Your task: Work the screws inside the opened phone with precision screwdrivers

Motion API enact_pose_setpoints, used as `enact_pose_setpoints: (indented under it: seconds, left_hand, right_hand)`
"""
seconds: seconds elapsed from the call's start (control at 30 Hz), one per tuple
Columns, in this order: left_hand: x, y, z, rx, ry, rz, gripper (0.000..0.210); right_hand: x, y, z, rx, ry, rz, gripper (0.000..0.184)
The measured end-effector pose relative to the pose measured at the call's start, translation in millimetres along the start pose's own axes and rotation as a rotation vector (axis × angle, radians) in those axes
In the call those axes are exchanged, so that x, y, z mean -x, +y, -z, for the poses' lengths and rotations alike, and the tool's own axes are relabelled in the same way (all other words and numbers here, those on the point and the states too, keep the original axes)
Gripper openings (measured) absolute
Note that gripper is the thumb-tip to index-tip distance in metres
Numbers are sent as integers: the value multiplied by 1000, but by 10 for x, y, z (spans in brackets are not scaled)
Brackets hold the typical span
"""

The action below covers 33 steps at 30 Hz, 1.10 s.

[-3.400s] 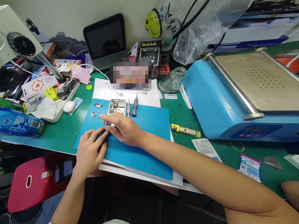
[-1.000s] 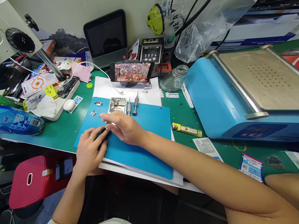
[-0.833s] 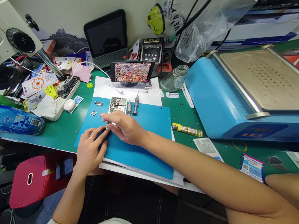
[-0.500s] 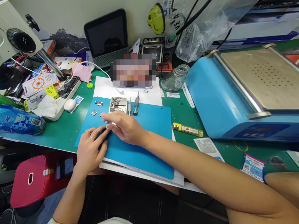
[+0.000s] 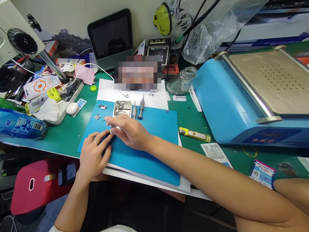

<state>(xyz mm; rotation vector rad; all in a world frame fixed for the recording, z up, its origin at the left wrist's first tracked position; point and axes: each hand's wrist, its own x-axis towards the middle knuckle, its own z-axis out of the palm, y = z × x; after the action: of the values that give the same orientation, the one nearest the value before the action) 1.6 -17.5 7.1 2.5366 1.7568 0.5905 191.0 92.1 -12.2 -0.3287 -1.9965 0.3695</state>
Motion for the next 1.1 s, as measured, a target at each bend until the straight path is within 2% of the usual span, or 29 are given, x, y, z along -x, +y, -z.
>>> enact_pose_setpoints:
  seconds: [1.1]
  left_hand:
    - [0, -2, -9, -3, 17, -8, 38]
  right_hand:
    - [-15, -8, 11, -10, -4, 11, 60]
